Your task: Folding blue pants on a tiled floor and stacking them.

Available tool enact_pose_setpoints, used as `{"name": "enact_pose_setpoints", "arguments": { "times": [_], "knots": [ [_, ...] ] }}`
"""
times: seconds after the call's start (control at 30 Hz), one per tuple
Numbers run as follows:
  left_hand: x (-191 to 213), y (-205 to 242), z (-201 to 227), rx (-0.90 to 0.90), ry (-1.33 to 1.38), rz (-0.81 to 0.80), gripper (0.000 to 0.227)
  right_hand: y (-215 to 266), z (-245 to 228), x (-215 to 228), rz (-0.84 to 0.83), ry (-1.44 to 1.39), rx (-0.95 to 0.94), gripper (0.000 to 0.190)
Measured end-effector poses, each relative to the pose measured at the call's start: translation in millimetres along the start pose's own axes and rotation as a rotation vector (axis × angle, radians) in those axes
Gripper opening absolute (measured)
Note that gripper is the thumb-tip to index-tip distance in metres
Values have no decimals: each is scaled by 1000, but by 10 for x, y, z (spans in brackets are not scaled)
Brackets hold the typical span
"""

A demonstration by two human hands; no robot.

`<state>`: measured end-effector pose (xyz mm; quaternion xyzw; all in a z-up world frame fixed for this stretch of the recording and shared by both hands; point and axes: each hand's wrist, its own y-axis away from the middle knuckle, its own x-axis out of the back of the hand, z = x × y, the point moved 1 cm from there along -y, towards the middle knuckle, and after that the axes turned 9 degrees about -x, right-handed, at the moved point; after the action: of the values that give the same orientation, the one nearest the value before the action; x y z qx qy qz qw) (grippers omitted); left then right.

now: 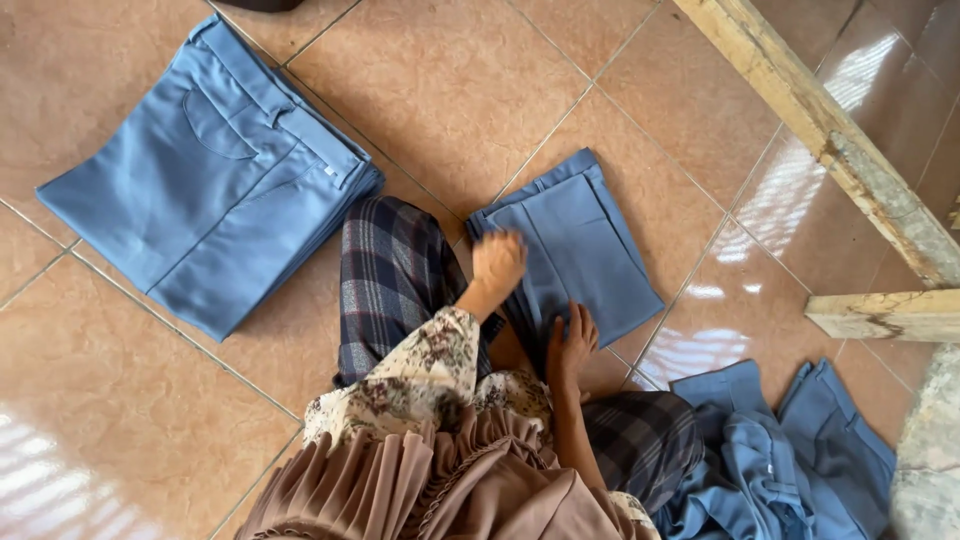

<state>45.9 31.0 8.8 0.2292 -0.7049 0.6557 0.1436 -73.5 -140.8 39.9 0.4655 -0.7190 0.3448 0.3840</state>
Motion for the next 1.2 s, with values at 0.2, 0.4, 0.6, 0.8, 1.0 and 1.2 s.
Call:
{"name": "enact_pose_setpoints", "arguments": {
  "times": [0.2, 0.4, 0.6, 0.8, 1.0, 1.2],
  "knots": [
    [-536, -474, -333, 199, 407, -1155, 48, 61, 16, -11, 127, 36, 72, 41],
    [-356, -498, -470, 200, 526, -830, 28, 71, 96, 8, -4, 130, -90, 47],
    [-807, 284, -571, 337, 535, -768, 50, 102, 13, 7, -179, 146, -146, 56],
    [-548, 511, -431, 327, 734, -1361, 106, -267, 768, -25, -229, 156, -392, 68],
    [439, -244, -151, -70, 614, -857, 91, -450, 353, -104, 151, 162, -385, 70],
    [293, 108, 5, -292, 361, -860, 58, -173, -555, -419, 80, 282, 159, 52]
  ]
}}
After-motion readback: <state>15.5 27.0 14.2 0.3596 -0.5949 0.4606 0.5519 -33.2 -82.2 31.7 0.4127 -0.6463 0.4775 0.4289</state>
